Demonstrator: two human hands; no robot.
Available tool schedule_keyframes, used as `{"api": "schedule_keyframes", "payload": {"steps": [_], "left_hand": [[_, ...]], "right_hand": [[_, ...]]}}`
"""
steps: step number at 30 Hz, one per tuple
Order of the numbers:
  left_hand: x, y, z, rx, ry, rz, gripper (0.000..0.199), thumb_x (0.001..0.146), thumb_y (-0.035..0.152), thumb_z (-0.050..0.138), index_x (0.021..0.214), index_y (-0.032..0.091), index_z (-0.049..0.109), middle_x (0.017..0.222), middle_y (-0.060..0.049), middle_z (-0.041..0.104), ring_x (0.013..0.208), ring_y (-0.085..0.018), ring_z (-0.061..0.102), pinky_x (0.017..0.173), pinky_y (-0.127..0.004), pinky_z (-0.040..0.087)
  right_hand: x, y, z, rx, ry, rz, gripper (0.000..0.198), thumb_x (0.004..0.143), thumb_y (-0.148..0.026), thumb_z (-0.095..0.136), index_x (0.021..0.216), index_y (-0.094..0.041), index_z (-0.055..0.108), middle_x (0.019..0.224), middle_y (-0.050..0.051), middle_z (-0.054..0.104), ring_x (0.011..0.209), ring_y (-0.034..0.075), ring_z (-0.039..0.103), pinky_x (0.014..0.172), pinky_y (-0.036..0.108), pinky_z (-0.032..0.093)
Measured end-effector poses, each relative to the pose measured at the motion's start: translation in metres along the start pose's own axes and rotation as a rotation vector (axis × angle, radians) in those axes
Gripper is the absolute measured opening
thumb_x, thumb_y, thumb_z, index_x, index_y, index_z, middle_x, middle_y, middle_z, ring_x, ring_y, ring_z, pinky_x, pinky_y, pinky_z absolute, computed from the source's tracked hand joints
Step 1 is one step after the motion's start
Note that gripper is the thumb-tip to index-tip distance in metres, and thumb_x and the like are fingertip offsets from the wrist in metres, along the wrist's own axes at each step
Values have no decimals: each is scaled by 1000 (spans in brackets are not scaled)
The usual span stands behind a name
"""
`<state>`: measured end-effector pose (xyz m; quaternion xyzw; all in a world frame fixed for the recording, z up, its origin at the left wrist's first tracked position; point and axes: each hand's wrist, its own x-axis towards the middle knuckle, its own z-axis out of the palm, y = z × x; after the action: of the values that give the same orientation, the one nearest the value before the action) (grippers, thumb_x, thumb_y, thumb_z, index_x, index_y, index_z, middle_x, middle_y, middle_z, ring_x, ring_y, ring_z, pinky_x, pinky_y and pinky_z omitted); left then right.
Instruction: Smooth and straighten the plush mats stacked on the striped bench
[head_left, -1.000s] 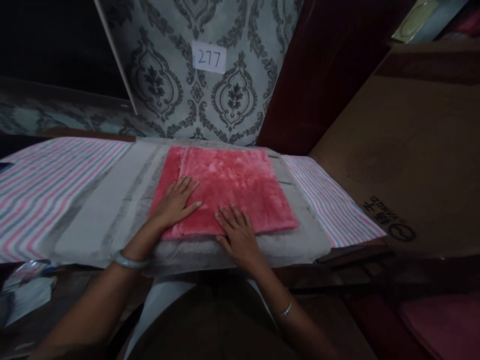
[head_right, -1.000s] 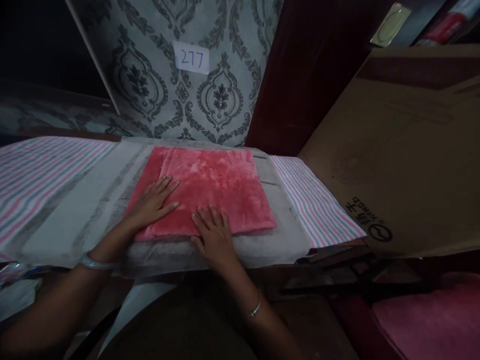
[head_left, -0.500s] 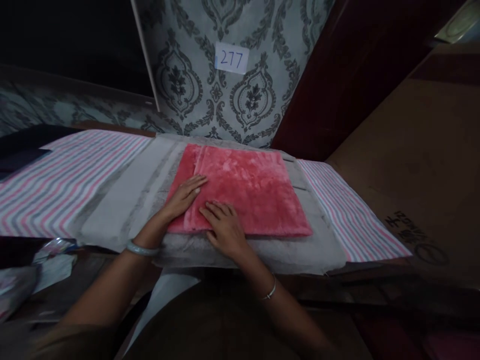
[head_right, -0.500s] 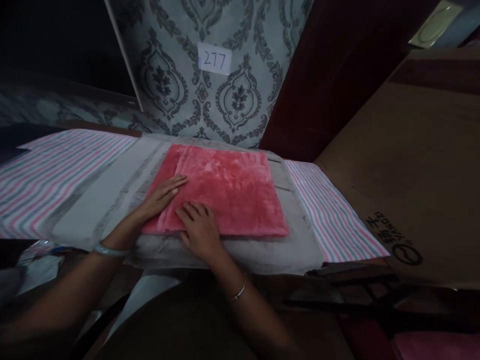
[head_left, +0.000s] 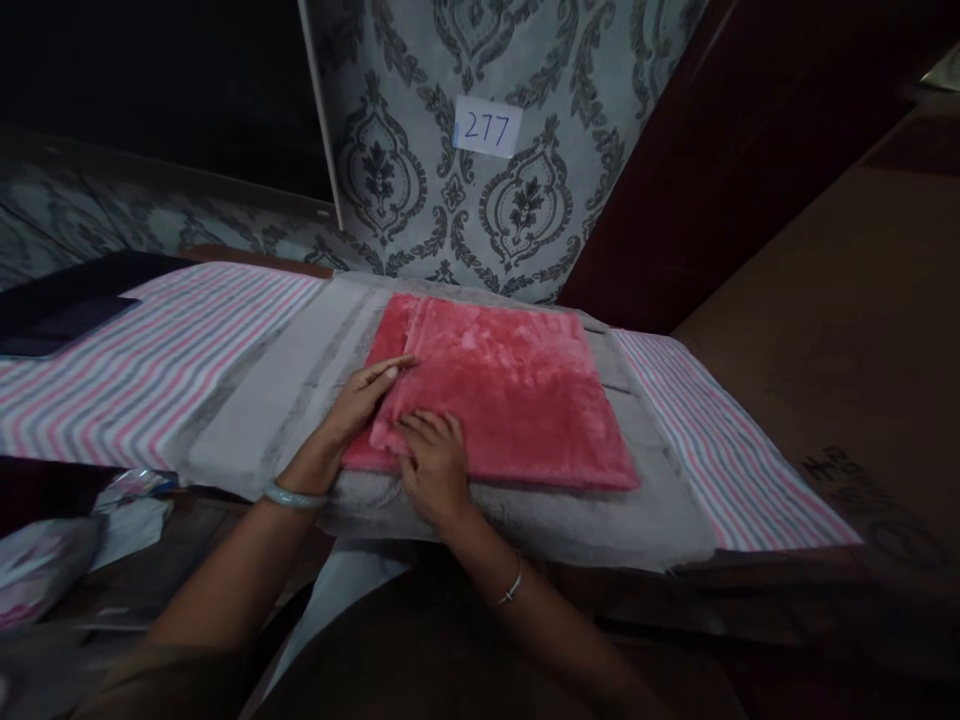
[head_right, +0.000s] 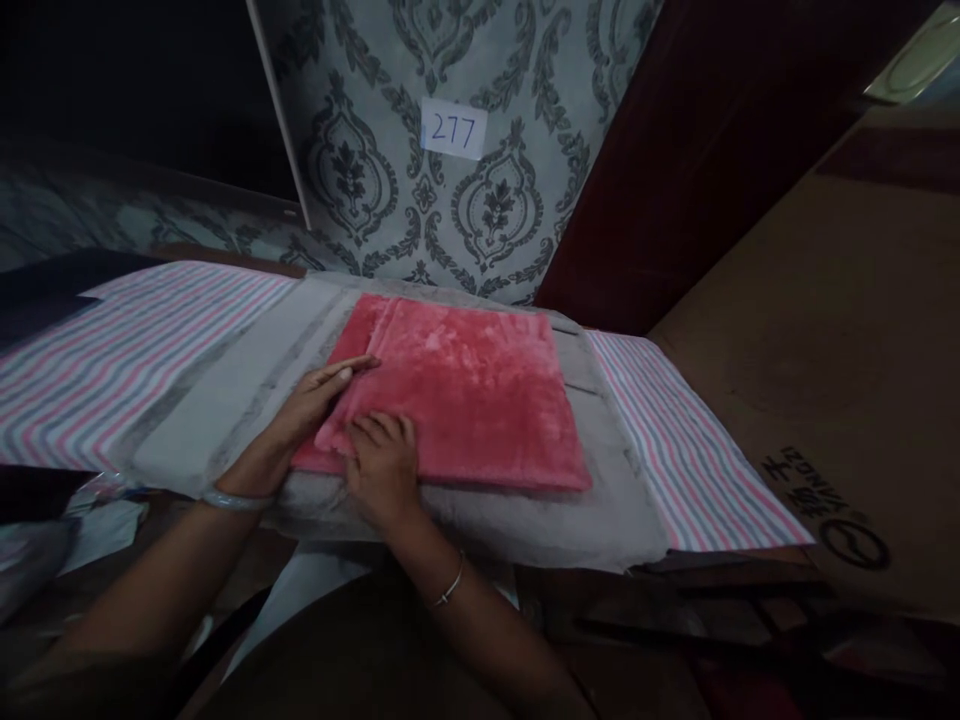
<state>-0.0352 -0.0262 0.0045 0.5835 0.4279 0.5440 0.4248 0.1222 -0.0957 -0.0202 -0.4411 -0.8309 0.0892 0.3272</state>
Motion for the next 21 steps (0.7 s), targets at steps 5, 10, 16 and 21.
{"api": "schedule_keyframes", "payload": {"steps": [5, 10, 16, 21], "left_hand": [[3, 1, -3, 82, 1, -30, 55, 79, 58, 64, 116, 17, 70, 127, -10, 67, 127, -26, 56, 118, -43, 32], [5, 5, 3, 210, 34, -27, 54, 79, 63, 58, 115, 24, 70, 126, -5, 68, 127, -26, 56, 117, -42, 33], [7, -3, 6, 428, 77, 70, 45, 84, 60, 50, 108, 30, 72, 124, 0, 69, 125, -25, 57, 115, -43, 37], [27, 2, -1, 656, -44, 118, 45, 82, 60, 47, 101, 27, 73, 112, -4, 74, 111, -28, 65, 104, -43, 48]], "right_hand": [[-5, -4, -10, -10, -109, -92, 34, 94, -33, 52, 125, -25, 65, 130, 2, 66, 121, 19, 55, 107, 38, 36], [16, 29, -66, -140, -75, 30, 36, 97, -38, 49, 128, -26, 63, 129, 3, 66, 120, 21, 55, 111, 42, 31], [-4, 97, -91, -353, -102, 256, 58, 97, -48, 46, 151, -29, 37, 159, 5, 32, 146, 29, 24, 117, 56, 16], [-21, 108, -80, -342, -41, 211, 55, 99, -47, 41, 152, -30, 35, 160, 1, 30, 148, 26, 20, 119, 51, 16]]}}
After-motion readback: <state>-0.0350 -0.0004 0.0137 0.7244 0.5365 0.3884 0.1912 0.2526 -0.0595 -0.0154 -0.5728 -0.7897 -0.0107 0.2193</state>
